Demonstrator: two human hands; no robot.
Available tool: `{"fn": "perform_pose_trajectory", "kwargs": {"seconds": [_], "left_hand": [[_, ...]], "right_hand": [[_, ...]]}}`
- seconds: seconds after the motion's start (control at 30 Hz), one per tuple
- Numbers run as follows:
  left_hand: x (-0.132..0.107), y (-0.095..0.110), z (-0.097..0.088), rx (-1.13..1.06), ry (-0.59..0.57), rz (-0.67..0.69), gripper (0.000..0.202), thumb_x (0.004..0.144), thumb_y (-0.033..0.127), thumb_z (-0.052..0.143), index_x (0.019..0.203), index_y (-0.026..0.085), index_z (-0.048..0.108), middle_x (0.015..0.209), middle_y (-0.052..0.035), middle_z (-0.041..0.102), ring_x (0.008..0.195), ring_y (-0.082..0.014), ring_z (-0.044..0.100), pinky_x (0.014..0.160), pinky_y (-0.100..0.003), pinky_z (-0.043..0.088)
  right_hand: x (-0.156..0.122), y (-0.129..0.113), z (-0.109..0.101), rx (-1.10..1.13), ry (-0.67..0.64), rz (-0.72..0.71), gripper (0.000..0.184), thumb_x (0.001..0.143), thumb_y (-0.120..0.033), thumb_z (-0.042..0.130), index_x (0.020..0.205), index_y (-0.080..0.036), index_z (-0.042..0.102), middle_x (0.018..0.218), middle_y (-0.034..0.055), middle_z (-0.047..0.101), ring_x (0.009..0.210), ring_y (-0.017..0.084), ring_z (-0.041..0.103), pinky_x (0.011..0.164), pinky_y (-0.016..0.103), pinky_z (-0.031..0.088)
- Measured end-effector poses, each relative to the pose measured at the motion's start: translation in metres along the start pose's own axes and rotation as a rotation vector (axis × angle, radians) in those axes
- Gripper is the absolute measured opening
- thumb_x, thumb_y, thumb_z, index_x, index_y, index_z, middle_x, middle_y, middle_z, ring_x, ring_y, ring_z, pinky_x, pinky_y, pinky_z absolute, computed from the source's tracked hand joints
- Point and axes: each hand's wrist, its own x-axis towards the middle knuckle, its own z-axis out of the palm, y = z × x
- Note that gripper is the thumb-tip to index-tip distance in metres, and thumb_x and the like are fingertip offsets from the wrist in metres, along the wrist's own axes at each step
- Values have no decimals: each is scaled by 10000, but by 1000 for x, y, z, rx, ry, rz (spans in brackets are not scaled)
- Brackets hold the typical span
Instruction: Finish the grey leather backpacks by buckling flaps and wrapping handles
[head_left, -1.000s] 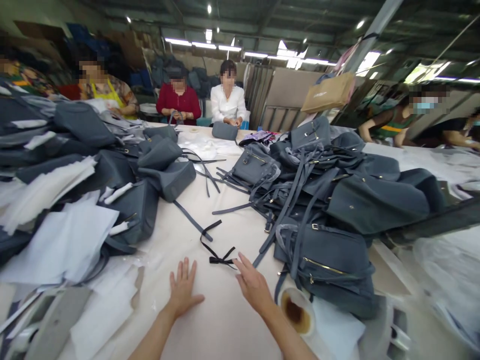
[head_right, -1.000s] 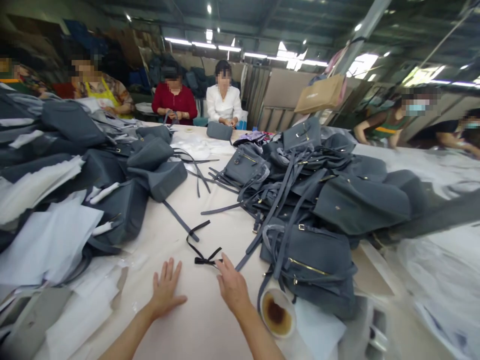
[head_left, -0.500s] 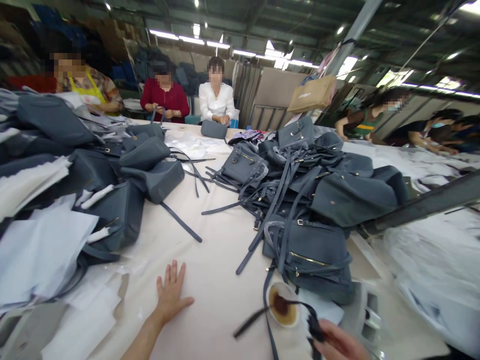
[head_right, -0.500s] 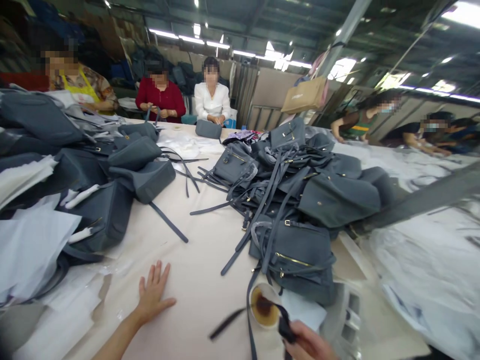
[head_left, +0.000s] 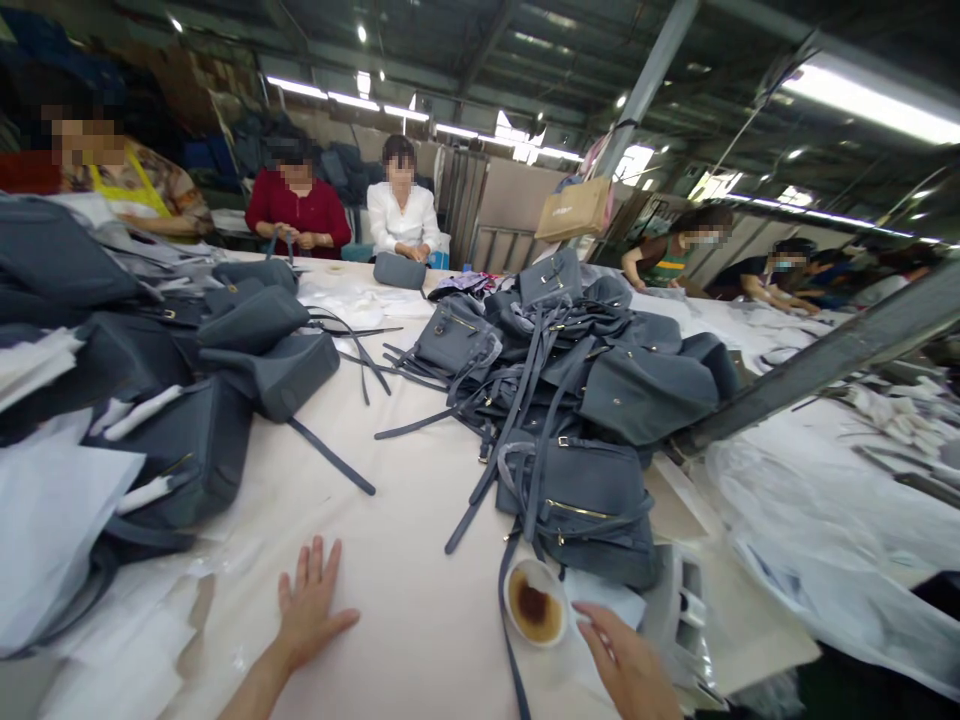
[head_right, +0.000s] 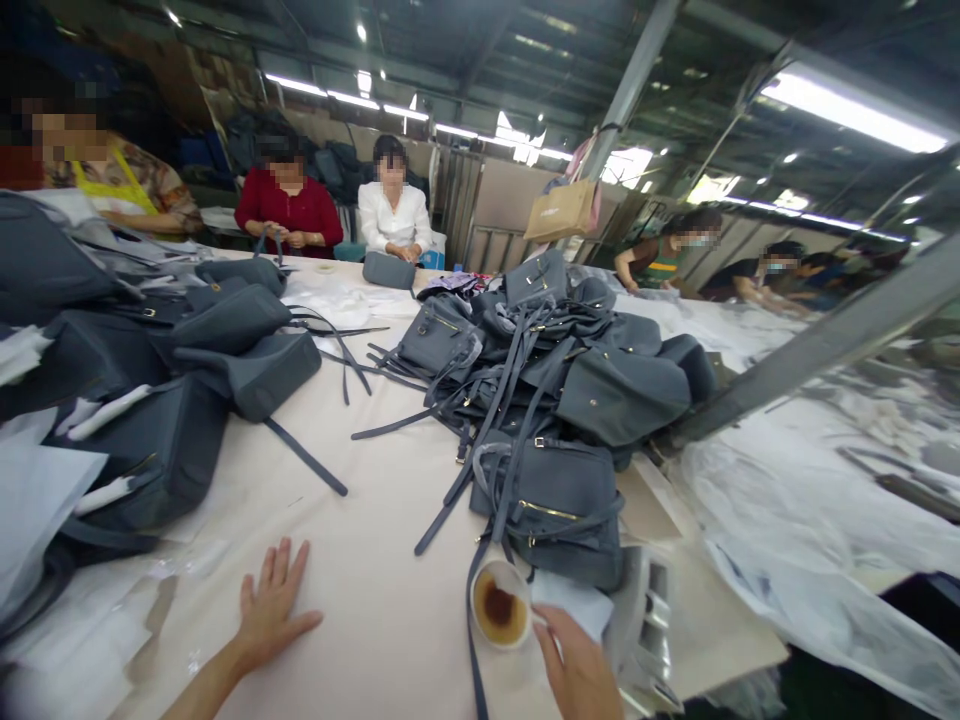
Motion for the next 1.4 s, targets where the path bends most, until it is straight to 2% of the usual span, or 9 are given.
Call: {"fn": "perform_pose_trajectory", "kwargs": {"seconds": [0.07,0.2,0.4,0.53,0.77,0.93,1.17,1.3,1.4], "left_hand": [[-3,2,-5,-1,-5,-4,977,678,432,518,1514,146,102,1584,-158,-101,1452,-346,-92,1095,-598,17],[-6,1,-10,-45,-24,6,992,663,469,527,1510,137,131,1580,-165,-73,1452,-362,-65,1094,-605,13],[0,-10,6,-172,47,64,1046,645,611,555,1511,184,153,1585,-172,10,1446,-400,-50,1080,-627,-13],[1,-12,12,-193,35,66,1029,666,606,553,1512,180,150,1584,-176,1,1445,-400,-62,1081,-618,-56],[-3,-8,6,-154,2,47,989,682,515,541,1510,157,136,1578,-181,-44,1446,-377,-85,1079,-610,-88],[-9,-3,-8,-151,-26,25,968,664,426,539,1507,162,142,1577,-152,-70,1451,-348,-88,1096,-588,-67],[-14,-1,-16,-175,-40,-18,1038,616,360,610,1511,171,119,1577,-136,-99,1447,-325,-122,1104,-557,-112],[-21,-9,-31,-681,-46,7,864,695,480,576,1454,127,360,1588,-147,53,1456,-316,-76,1128,-525,-116],[-32,-17,-47,-1086,8,-29,746,902,555,133,1444,99,371,1558,-161,244,1453,-265,166,1157,-490,146]], "right_hand": [[53,-19,20,-170,-9,-163,298,920,-328,408,1019,-237,674,1079,76,716,1027,245,656,943,371,505],[134,-57,60,-310,58,-131,335,889,-198,419,1163,-168,610,1161,137,671,1111,257,622,965,371,470],[176,-72,89,-433,79,-33,402,786,-59,499,1174,-90,598,1009,228,696,910,329,697,778,417,519],[210,-79,54,-358,35,-36,363,750,-57,499,1054,-149,674,981,166,734,926,299,694,821,409,507],[274,-134,-74,-9,-100,-120,318,719,-375,600,916,-173,746,732,65,743,621,200,674,616,315,544],[258,-198,-128,137,-149,-265,434,616,-547,709,857,-190,762,779,65,744,680,198,667,673,315,533],[180,-280,-156,209,-279,-457,354,651,-498,753,813,-184,762,758,63,730,665,194,661,659,294,524],[106,-275,-124,225,-488,-519,224,774,-403,676,777,-196,760,744,59,732,648,184,668,615,256,523],[52,-250,-60,223,-655,-612,184,843,-290,603,774,-223,760,715,32,734,672,176,681,650,237,519]]}}
